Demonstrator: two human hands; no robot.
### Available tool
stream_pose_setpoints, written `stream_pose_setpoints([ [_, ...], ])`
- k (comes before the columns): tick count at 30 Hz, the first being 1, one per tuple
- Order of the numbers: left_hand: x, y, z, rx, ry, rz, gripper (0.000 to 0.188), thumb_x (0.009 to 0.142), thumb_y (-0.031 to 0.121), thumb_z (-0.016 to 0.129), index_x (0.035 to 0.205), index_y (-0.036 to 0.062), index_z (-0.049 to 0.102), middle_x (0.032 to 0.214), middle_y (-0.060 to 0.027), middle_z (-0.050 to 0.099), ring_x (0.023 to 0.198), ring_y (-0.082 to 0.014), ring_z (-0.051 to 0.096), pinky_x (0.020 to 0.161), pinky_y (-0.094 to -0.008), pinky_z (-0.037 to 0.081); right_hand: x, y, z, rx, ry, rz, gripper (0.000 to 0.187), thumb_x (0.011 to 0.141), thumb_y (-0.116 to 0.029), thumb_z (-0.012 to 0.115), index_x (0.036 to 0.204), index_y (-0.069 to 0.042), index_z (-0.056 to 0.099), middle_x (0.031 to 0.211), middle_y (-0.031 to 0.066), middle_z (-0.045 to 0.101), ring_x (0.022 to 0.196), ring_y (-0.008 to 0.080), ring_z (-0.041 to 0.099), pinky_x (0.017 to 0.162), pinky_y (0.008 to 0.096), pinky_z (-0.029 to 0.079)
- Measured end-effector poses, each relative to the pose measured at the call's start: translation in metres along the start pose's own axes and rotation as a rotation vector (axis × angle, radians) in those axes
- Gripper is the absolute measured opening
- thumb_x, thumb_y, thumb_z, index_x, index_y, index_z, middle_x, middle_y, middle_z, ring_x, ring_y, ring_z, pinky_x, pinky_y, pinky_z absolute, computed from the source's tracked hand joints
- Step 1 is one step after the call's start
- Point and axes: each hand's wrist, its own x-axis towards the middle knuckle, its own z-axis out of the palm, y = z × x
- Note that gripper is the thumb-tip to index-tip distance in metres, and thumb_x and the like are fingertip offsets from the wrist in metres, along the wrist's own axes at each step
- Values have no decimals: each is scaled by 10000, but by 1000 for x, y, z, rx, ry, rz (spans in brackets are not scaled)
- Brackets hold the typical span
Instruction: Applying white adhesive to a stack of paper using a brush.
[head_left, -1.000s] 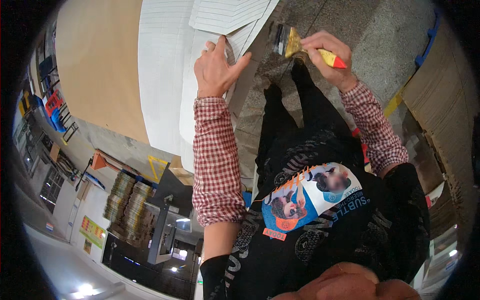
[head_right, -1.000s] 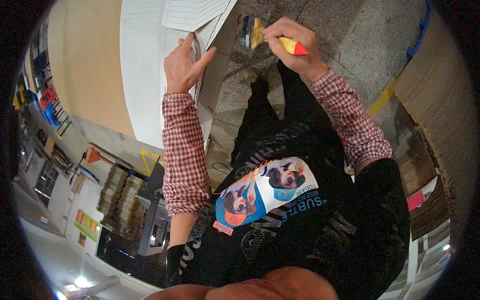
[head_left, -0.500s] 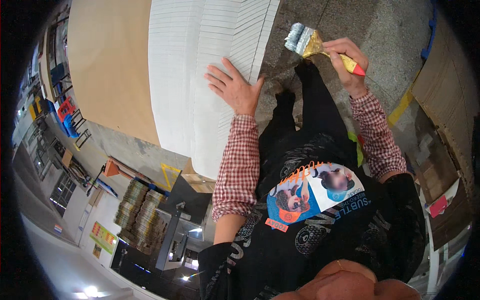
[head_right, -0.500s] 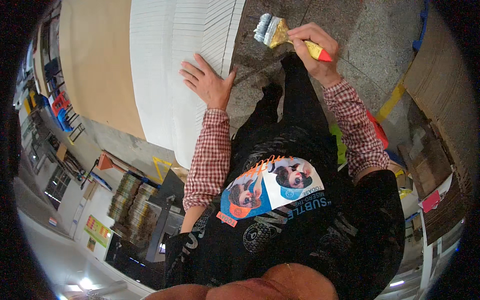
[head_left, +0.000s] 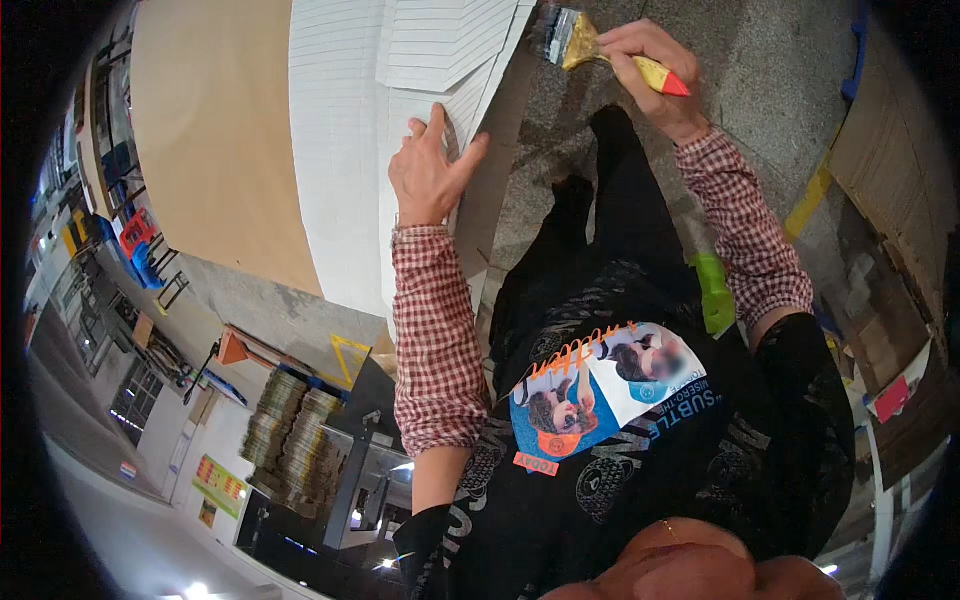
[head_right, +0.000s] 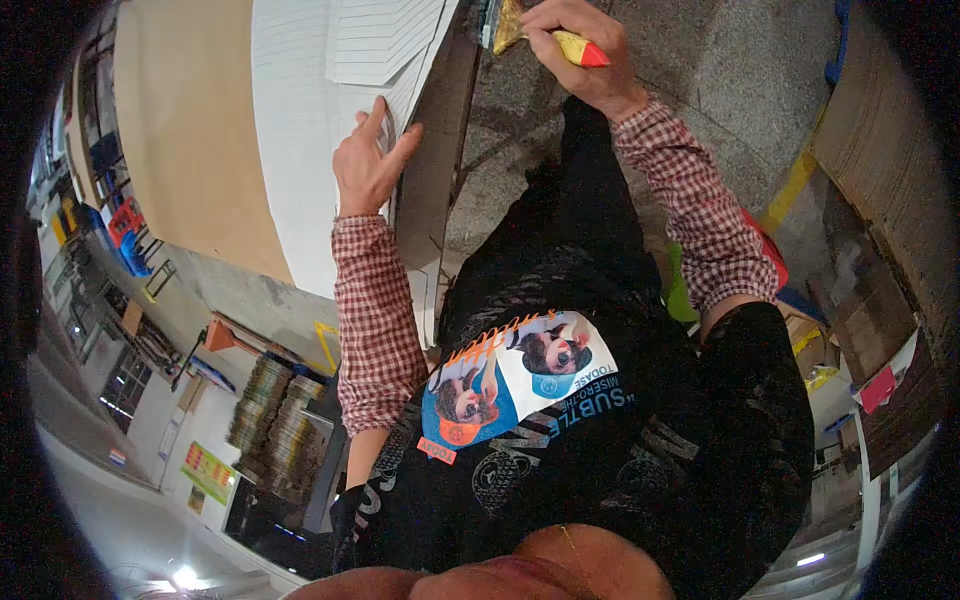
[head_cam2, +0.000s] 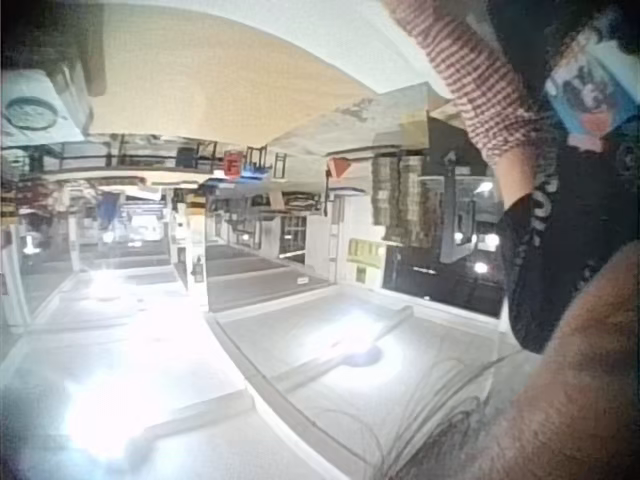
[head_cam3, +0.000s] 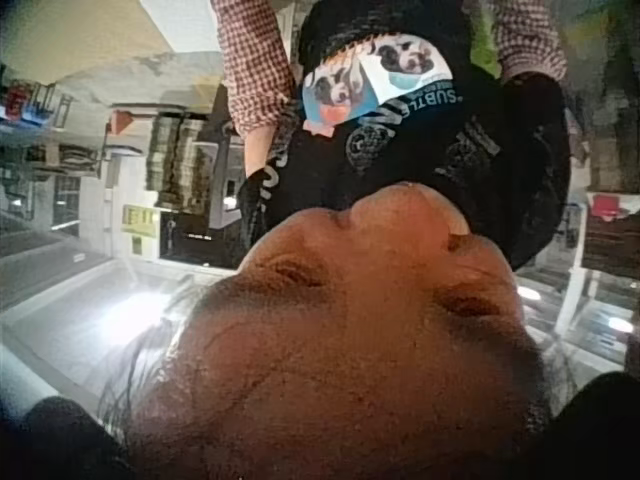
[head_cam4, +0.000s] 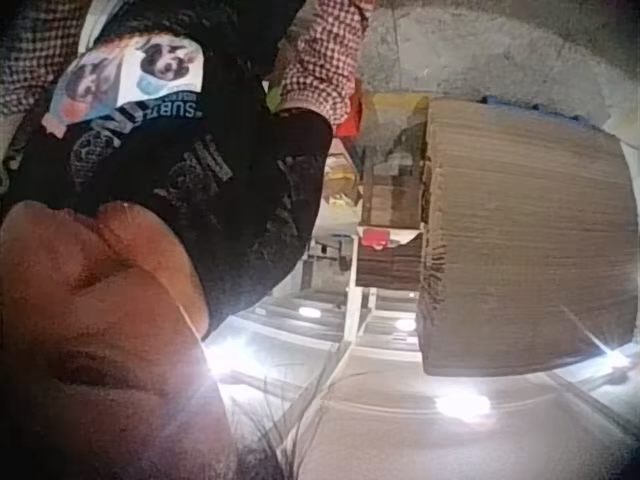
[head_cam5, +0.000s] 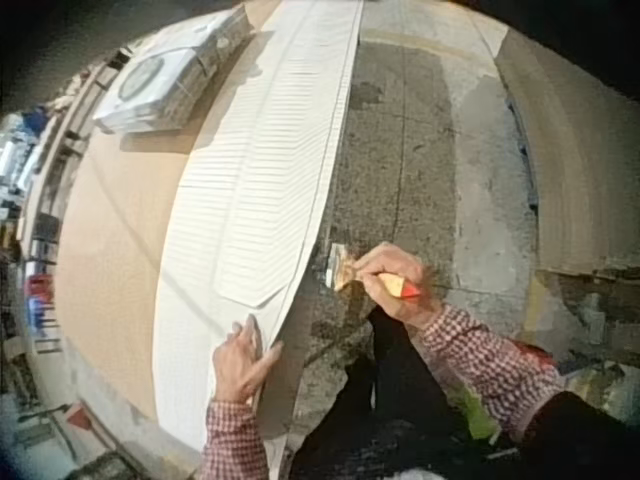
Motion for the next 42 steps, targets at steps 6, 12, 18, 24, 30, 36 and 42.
stream_pose_setpoints([
  [6, 9, 2, -7, -30, 8, 18, 762, 728, 553, 624, 1221, -22, 537, 1032, -327, 586, 796, -373, 641, 647, -408, 511, -10, -1, 7, 91, -40, 9, 94, 851, -62, 576, 844, 10, 636, 932, 112, 656, 816, 185, 631, 700, 286, 497],
  [12, 6, -5, -2, 25, 24, 31, 770, 732, 560, 621, 1236, -15, 533, 1047, -338, 583, 796, -379, 643, 627, -408, 518, 3, 2, 11, 63, 6, 0, 110, 853, -76, 580, 840, 19, 635, 921, 113, 664, 827, 179, 631, 728, 280, 501],
  [18, 12, 0, 2, 50, 2, 9, 817, 723, 577, 622, 1257, -31, 510, 1129, -367, 539, 882, -409, 631, 673, -423, 524, -32, -7, 22, 153, -59, 19, 86, 843, -74, 598, 831, 4, 632, 875, 93, 658, 774, 168, 634, 668, 277, 508],
  [24, 14, 16, 47, 208, 205, -89, 930, 708, 587, 650, 1356, -24, 382, 1318, -382, 369, 1201, -514, 404, 858, -510, 468, -36, -19, -2, 170, 33, 100, 86, 847, -57, 581, 820, 10, 628, 899, 102, 653, 791, 161, 631, 690, 272, 508],
  [30, -42, 2, 84, 297, 202, -315, 1096, 673, 596, 713, 1434, -12, 210, 1429, -378, 162, 1342, -530, 117, 1068, -556, 208, -59, -26, 7, 131, 60, 130, 85, 854, -70, 584, 837, -3, 634, 895, 89, 654, 795, 157, 631, 691, 271, 510],
  [36, -23, -9, 48, 177, 139, -108, 963, 710, 564, 671, 1402, 4, 304, 1367, -364, 300, 1238, -553, 310, 963, -521, 373, -41, 1, 15, 148, 65, 55, 82, 852, -90, 600, 847, -20, 641, 899, 79, 661, 794, 163, 642, 677, 280, 519],
  [42, -16, -16, 27, 27, -32, -27, 809, 746, 542, 618, 1316, -6, 447, 1210, -335, 497, 984, -457, 576, 804, -451, 489, -30, 9, 13, 82, 28, -23, 83, 862, -40, 560, 855, 6, 629, 935, 101, 651, 847, 181, 630, 723, 287, 500],
])
